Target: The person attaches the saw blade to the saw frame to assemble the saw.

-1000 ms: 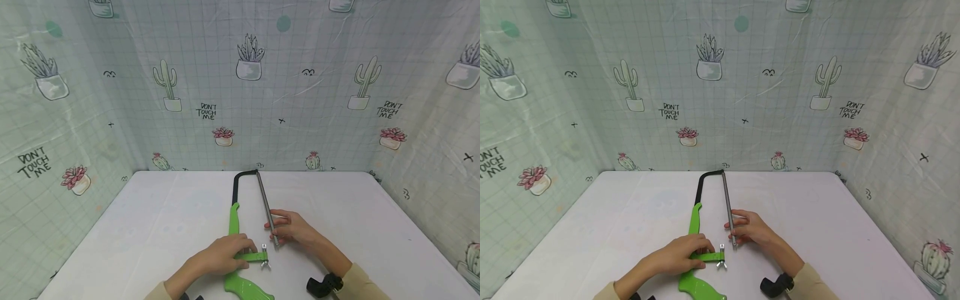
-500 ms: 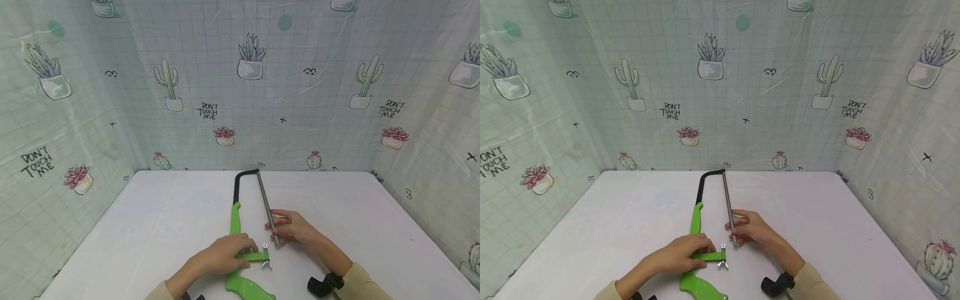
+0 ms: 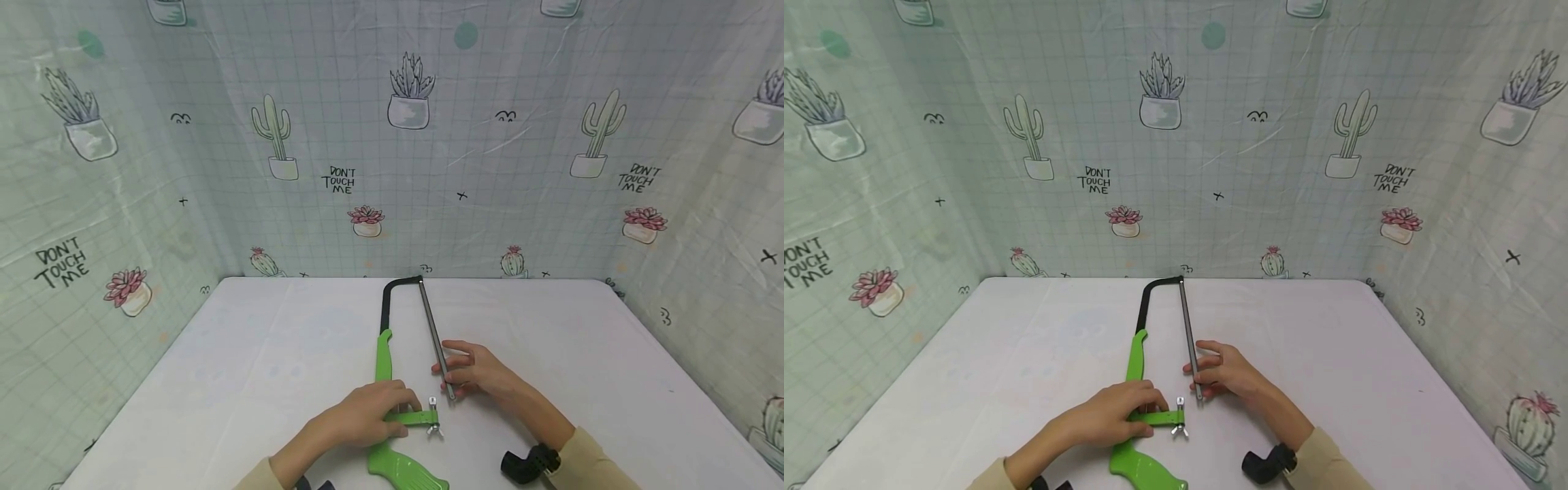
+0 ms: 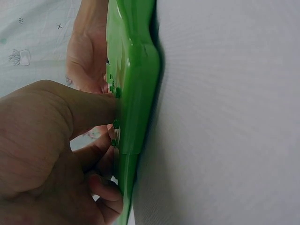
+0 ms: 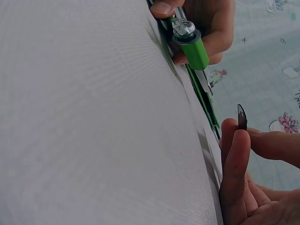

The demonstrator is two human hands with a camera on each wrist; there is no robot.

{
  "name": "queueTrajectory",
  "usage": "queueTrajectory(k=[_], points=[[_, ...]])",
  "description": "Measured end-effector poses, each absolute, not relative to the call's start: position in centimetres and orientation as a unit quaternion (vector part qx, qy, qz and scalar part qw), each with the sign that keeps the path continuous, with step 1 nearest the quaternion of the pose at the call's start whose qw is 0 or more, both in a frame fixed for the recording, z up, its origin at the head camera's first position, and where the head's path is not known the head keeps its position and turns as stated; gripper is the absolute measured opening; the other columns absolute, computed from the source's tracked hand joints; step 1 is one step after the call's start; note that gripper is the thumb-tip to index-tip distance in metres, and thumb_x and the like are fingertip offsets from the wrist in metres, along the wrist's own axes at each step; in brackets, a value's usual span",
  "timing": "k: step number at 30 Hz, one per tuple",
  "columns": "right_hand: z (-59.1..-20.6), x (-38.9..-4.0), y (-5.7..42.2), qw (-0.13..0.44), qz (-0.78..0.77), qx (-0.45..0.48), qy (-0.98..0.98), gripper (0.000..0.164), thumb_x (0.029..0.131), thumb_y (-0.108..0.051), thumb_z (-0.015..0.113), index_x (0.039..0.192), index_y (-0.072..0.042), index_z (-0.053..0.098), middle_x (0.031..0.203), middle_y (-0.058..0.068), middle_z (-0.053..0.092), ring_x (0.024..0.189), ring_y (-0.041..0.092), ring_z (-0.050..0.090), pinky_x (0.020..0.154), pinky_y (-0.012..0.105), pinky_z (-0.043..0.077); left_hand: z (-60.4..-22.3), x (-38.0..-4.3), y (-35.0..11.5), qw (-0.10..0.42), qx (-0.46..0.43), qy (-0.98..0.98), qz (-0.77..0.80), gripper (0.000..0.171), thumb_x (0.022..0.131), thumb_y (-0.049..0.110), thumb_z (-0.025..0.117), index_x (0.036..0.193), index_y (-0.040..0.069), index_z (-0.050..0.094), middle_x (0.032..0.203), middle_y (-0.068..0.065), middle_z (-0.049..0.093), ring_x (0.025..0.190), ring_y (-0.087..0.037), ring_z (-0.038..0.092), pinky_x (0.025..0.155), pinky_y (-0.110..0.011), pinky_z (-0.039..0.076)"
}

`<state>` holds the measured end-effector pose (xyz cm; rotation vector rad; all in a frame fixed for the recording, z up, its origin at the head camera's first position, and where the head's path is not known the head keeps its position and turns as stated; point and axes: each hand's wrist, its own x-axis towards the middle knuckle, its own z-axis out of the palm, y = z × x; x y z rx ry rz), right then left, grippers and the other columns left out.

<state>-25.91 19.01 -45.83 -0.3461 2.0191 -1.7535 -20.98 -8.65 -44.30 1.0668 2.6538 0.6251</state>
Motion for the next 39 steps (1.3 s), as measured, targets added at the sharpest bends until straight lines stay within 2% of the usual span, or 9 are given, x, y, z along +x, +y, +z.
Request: queueTrajectory(k=[12, 31, 34, 39], points=[[-45.6, -25.8, 18.6, 0.227, -0.638, -0.115, 0.726, 0.088, 0.089, -0.006, 0.07, 0.16, 0.003, 0.018, 0.128, 0.023, 0.07, 0.085, 0.013, 0.071, 0.068, 0.027, 0.059, -44.5, -21.2, -8.7, 0.106, 0.365, 0.9, 0.215, 0.028, 0.091, 0.031, 0.077, 0.118, 0.033, 0.07, 0.103, 0.018, 0.063, 0.093, 0.002, 0.056, 0.079, -0.025, 0.049], [-45.1, -25.1, 17.6, 0.223, -0.64, -0.106, 0.727, 0.084, 0.087, -0.002, 0.072, 0.158, 0.001, 0.025, 0.126, 0.024, 0.069, 0.086, 0.015, 0.072, 0.073, 0.028, 0.06, -44.3, -21.2, -8.6, 0.11, 0.363, 0.901, 0.212, 0.029, 0.091, 0.031, 0.076, 0.12, 0.033, 0.07, 0.104, 0.018, 0.063, 0.092, 0.001, 0.055, 0.08, -0.024, 0.049], [-45.2, -25.0, 17.5, 0.218, -0.639, -0.114, 0.729, 0.079, 0.087, -0.002, 0.072, 0.154, 0.002, 0.031, 0.125, 0.025, 0.069, 0.086, 0.016, 0.072, 0.074, 0.028, 0.06, -44.3, -21.2, -8.6, 0.109, 0.365, 0.9, 0.212, 0.029, 0.091, 0.031, 0.076, 0.119, 0.033, 0.07, 0.103, 0.018, 0.063, 0.091, 0.002, 0.054, 0.079, -0.024, 0.048], [-45.3, -25.0, 17.2, 0.214, -0.634, -0.128, 0.732, 0.061, 0.086, -0.003, 0.073, 0.14, 0.008, 0.047, 0.122, 0.025, 0.069, 0.087, 0.015, 0.07, 0.075, 0.028, 0.06, -44.4, -21.3, -8.7, 0.106, 0.367, 0.9, 0.211, 0.028, 0.091, 0.03, 0.076, 0.119, 0.033, 0.07, 0.101, 0.018, 0.061, 0.09, 0.001, 0.054, 0.078, -0.023, 0.047]])
